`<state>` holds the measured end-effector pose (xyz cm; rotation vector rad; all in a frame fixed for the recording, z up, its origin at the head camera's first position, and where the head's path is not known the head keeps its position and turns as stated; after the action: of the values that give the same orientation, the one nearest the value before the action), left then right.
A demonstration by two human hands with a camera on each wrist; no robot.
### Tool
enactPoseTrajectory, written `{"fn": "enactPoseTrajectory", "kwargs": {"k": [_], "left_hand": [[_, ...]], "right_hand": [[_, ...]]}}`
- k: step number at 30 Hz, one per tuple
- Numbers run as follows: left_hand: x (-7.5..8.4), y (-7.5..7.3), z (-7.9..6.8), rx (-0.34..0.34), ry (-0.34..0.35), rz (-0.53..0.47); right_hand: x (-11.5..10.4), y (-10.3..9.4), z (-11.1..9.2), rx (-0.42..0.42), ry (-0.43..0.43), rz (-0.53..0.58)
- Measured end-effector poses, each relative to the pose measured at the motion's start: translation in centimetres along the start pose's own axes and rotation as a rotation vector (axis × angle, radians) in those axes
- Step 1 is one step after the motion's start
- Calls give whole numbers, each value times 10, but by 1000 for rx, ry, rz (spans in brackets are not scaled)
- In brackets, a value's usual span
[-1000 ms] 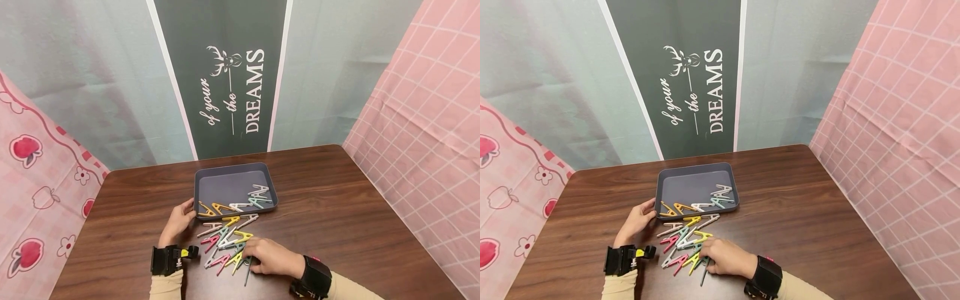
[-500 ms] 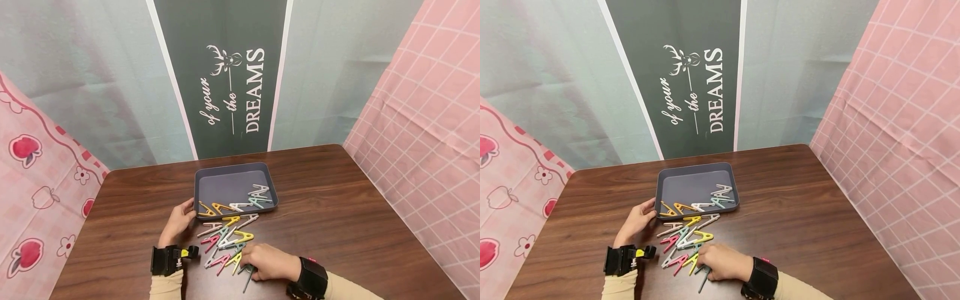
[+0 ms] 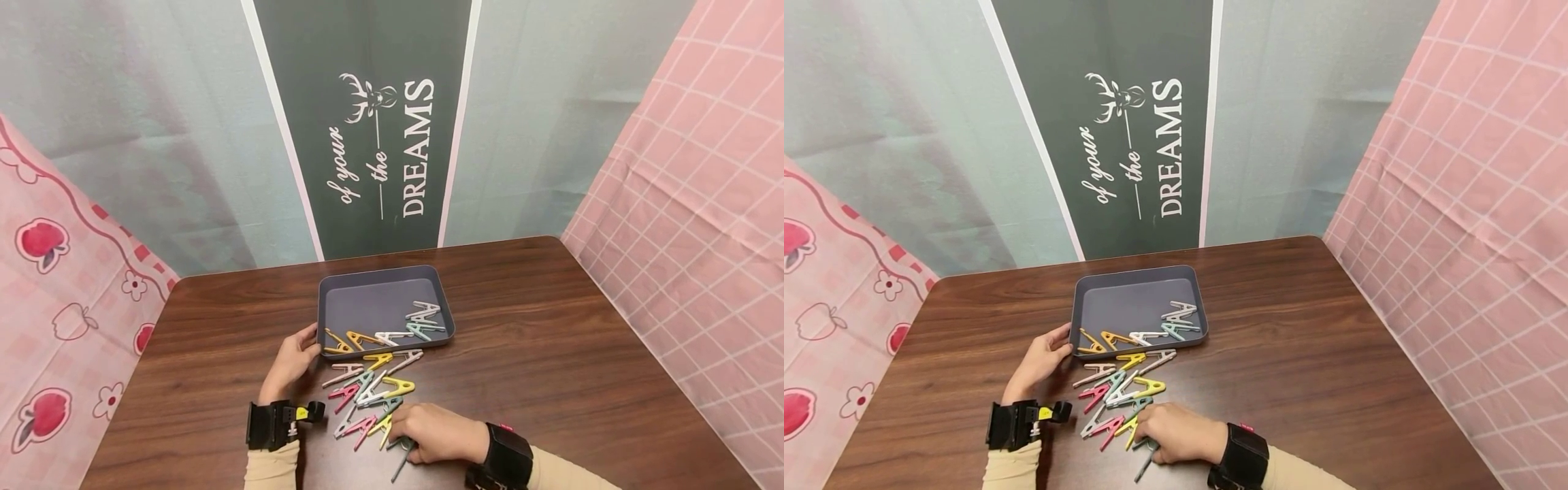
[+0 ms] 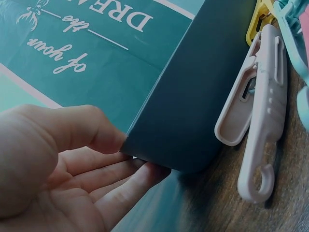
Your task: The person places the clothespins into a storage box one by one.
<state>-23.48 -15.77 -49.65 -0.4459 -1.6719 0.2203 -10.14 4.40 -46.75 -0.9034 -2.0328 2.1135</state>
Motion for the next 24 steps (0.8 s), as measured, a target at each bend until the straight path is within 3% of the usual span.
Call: {"fn": "enactPoseTrajectory", "kwargs": {"k": [17,24], "left_hand": [[1,0,-1,-8,-5,0],[-1,1,0,-6,-15,-12]], "right_hand": [[9,-22,2,140,9,-7],[14,-29,8,155,44,29]]}}
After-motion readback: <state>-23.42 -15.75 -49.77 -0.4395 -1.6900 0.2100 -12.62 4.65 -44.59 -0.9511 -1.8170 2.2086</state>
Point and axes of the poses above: each hand's wrist, its own z-axis towards the middle knuckle, its own y-axis out of the palm, x = y × z, the point moved 8 cm from there along z, towards the middle knuckle, and after that the axes turned 1 degree about y, right-handed, at the moved point
